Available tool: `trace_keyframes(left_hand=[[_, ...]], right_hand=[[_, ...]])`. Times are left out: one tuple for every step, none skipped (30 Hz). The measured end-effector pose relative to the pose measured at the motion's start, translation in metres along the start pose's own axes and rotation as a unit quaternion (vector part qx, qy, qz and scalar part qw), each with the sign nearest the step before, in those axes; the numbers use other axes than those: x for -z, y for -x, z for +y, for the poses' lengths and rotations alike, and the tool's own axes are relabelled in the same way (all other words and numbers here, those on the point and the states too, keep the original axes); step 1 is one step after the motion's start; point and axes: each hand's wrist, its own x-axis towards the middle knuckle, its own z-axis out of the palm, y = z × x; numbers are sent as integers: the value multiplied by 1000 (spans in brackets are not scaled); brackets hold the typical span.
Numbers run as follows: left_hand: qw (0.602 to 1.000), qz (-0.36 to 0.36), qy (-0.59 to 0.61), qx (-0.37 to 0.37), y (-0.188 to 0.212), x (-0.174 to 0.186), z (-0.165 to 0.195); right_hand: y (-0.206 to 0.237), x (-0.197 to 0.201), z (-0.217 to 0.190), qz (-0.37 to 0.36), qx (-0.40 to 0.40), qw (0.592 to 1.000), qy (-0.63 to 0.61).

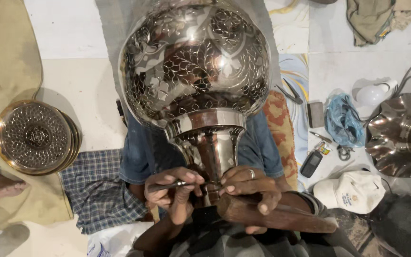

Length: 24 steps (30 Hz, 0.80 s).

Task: The person holds a large, ornate metal vessel on their lap and uses a wooden mallet to repeatedly strike a small tool placed against the vessel's surface. They adjust the tool and vessel position occasionally while continuing the repetitive striking action.

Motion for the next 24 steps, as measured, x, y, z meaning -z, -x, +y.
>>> trace_keyframes(left_hand=[[1000, -20, -11, 4, -7, -2, 1], [999, -22, -24, 17, -11, -6, 4], [998, -22, -38, 34, -12, -11, 11], [997, -23, -52, 52, -14, -14, 16], [997, -44, -52, 29, -18, -16, 18], [997, -62, -52, 8, -22, -16, 19], [995, -78, -53, -10, -24, -18, 21], [996, -73, -50, 15, -25, -19, 25], [996, -69, -45, 39, -26, -21, 29], [995, -67, -38, 60, -29, -23, 32], [993, -75, -60, 75, -33, -25, 33], [989, -80, -84, 91, -38, -27, 33], [984, -82, -110, 112, -42, -29, 37], [980, -78, -88, 160, -46, -32, 44], [973, -74, -67, 207, -53, -31, 50], [963, -77, -46, 253, -63, -31, 54], [975, -107, -76, 182, -71, -33, 52], [980, -134, -104, 108, -81, -36, 46], [978, -158, -131, 31, -92, -40, 40], [976, -152, -103, 114, -103, -44, 37], [967, -144, -74, 196, -112, -51, 34], [957, -195, -196, 92, -124, -59, 22], [918, -241, -313, -17, -140, -67, 7], [896, -298, -329, 17, -156, -74, 0]], right_hand=[[0, -2, -2, -5, -9, 1000, -7], [2, -4, -4, 28, -6, 1000, -5], [4, -6, -6, 64, -7, 998, -4], [7, -9, -6, 101, -8, 995, -2], [11, -12, -6, 119, 9, 993, 1], [16, -15, -4, 137, 22, 990, 4], [22, -19, -3, 158, 33, 987, 6], [28, -22, -1, 145, 15, 989, 1], [34, -26, 1, 132, 0, 991, -2], [39, -30, 3, 116, -13, 993, -4], [42, -35, 5, 158, 5, 987, -7], [44, -40, 7, 201, 20, 979, -13], [44, -45, 6, 246, 30, 969, -19], [42, -47, 5, 236, 6, 971, -47], [38, -49, 1, 226, -16, 971, -75], [33, -48, -3, 218, -31, 970, -101], [27, -46, -10, 248, -70, 958, -125], [22, -42, -17, 276, -110, 943, -150], [17, -35, -25, 300, -151, 925, -178], [13, -27, -33, 291, -210, 922, -143], [11, -17, -41, 280, -269, 915, -109], [11, -9, -46, 265, -325, 905, -77], [13, -3, -47, 286, -322, 902, -38], [16, 2, -48, 309, -320, 896, 0]])
